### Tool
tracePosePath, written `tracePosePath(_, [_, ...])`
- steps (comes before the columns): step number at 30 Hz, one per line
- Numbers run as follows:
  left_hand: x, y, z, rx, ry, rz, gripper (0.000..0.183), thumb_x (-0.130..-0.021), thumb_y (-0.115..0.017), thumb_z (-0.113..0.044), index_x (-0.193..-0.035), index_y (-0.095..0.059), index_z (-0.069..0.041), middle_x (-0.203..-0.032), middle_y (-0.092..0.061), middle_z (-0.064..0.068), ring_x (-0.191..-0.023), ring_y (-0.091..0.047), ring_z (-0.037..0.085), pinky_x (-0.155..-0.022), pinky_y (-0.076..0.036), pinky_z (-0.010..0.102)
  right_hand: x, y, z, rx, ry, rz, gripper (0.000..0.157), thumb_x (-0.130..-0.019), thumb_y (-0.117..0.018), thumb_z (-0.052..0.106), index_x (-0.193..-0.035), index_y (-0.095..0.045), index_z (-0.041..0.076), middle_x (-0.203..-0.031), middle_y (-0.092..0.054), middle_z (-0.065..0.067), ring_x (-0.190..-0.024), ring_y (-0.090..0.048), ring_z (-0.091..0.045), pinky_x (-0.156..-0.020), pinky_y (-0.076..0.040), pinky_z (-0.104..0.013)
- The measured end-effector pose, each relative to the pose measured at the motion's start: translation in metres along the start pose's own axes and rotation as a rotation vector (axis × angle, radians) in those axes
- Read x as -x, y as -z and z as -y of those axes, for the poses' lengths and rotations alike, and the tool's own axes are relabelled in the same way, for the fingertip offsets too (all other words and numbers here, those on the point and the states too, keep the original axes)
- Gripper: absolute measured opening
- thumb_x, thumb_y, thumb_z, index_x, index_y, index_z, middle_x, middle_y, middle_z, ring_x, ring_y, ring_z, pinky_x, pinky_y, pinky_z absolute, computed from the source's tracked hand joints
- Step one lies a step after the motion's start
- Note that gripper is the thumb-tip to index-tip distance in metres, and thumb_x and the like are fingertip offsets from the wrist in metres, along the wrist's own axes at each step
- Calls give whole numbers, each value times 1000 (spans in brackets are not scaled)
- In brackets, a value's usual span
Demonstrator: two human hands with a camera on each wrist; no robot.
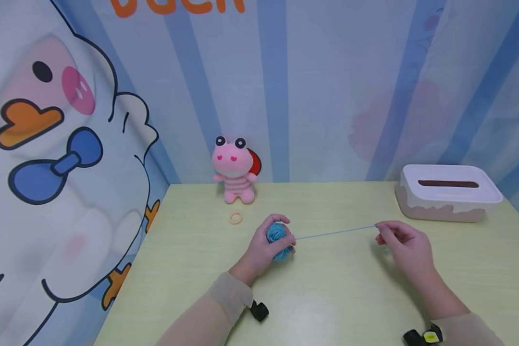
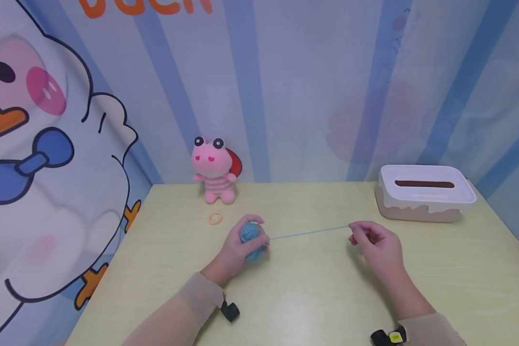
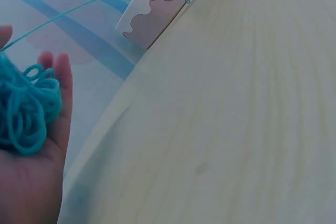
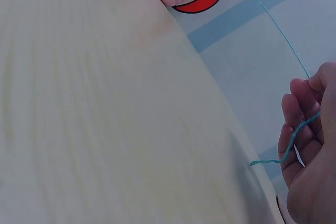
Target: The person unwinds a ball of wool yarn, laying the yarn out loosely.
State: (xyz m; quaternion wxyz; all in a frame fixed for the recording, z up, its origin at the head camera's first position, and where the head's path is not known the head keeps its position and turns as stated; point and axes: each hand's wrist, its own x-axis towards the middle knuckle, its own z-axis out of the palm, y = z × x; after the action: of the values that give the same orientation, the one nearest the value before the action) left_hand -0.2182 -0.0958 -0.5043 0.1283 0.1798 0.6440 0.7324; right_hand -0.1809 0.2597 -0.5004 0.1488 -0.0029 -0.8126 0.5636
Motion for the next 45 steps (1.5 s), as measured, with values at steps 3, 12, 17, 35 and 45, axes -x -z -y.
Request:
tracePosePath(3, [-1,0,0,64,7,34,44,-109,-67,-10,-142,-41,5,-112,-61,3,-94,-78,20,-90,-70,40,0,6,-2,24,-8,-14,29,-110,-67,16,-121,-74,-10,-79,-74,26,-76,-72,7,-70,-59,-12])
tracePosePath(12, [-2,1,3,155,-9,15,29,-107,-60,-7,-134,-49,-2,-123,-64,7,-81,-65,15,-74,-61,26,-5,26,-14,196,-66,-36,35,-111,-65,27,-124,-77,-3,-86,-75,26,-80,-63,13,-66,-52,-10])
tracePosePath(17, [-3,0,2,134,-22,13,46,-109,-61,-9,-144,-38,11,-113,-69,3,-85,-68,15,-80,-64,27,-4,30,-18,452,-25,27,32,-109,-67,29,-121,-80,2,-111,-81,-16,-93,-68,-15,-79,-56,-28])
tracePosePath(35, [0,-1,-1,25,11,46,50,-112,-64,-15,-150,-41,6,-117,-69,2,-91,-71,17,-88,-67,29,16,-87,35,63,201,384,45,-107,-75,23,-148,-65,7,-143,-76,-7,-140,-68,-37,-115,-54,-22])
tracePosePath(45, [0,-1,-1,8,-8,45,46,-112,-63,-13,-148,-42,8,-120,-71,3,-93,-73,13,-89,-66,28,16,-123,46,5,92,464,45,-100,-82,15,-141,-71,2,-116,-84,-11,-106,-83,-23,-90,-67,-26])
